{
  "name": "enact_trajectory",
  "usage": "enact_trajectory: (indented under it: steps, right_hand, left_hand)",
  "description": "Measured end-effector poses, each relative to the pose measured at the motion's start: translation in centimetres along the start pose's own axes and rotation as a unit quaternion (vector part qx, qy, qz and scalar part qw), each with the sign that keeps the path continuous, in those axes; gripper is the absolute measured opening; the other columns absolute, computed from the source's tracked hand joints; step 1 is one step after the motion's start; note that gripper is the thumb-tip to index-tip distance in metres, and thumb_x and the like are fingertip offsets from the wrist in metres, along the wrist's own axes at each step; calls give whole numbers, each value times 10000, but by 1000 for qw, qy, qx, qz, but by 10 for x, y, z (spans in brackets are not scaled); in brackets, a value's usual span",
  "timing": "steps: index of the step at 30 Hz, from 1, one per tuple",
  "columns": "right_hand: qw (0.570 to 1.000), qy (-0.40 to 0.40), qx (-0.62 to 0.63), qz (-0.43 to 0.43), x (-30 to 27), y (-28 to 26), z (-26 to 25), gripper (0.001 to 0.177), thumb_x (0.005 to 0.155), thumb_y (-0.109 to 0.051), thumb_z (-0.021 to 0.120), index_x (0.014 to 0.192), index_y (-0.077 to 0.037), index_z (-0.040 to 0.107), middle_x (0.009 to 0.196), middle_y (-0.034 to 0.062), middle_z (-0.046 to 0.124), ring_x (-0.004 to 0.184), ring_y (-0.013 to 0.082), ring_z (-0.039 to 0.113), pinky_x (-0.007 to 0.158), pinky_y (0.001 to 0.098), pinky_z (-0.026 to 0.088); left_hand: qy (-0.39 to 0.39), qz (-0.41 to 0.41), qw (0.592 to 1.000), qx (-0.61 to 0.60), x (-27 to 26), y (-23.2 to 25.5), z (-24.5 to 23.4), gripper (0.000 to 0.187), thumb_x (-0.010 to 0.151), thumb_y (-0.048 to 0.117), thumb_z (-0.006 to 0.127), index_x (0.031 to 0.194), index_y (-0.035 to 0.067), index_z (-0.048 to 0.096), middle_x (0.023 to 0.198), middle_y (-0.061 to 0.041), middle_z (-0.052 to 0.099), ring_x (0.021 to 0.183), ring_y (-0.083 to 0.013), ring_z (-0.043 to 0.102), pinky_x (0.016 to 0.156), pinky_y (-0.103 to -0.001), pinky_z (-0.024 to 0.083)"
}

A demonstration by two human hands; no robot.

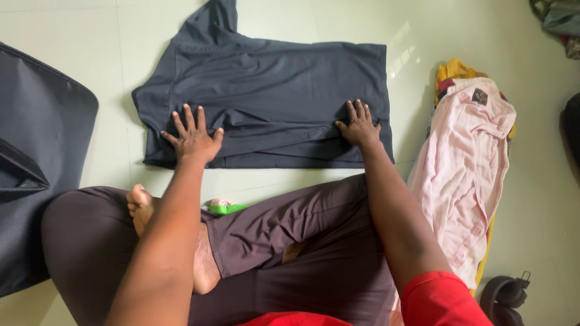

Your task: The person folds a black shirt by hand while sitting on the floor, smoothing the fabric and bringing the sleeves and sides together. They finish by picking up a black bag.

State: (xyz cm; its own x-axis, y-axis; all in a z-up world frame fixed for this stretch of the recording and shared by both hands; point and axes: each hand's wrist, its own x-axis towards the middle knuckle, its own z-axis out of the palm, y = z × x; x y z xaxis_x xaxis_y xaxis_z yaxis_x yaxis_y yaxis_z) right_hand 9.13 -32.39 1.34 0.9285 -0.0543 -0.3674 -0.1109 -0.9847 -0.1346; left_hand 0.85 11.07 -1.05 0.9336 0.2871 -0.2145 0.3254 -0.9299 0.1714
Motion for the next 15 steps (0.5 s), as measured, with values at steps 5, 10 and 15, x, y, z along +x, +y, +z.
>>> enact_trajectory:
  steps: [5, 10, 15]
  right_hand:
    - [972, 204, 85, -74, 21, 5, -6, 521, 983, -503, 609, 1369, -154, 615, 1550, 96, 446, 1443, 323, 387, 1114, 643, 311]
    - [935, 313, 128, -103, 67, 17, -5, 311, 984, -384, 667, 1165, -135, 707, 1362, 91, 585, 1296, 331, 515, 1030, 572, 412]
    - [914, 370, 142, -92, 134, 51, 1, 230, 1028, -325, 676, 1097, -106, 697, 1209, 122, 639, 1156, 372, 573, 907, 566, 476]
  left_hand:
    - [127, 66, 989, -45, -11, 27, 3, 803, 1009, 634, 458, 1627, 138, 331, 1730, -137, 142, 1594, -398, 23, 1184, -756, 54]
    - [96, 129, 985, -58, -7, 55, -3, 823, 945, 622, 485, 1606, 158, 328, 1687, -162, 160, 1529, -441, 42, 1094, -786, 41]
    - [104, 97, 988, -62, 21, 66, -12, 762, 1002, 599, 533, 1538, 71, 415, 1569, -253, 351, 1455, -469, 280, 1119, -759, 108]
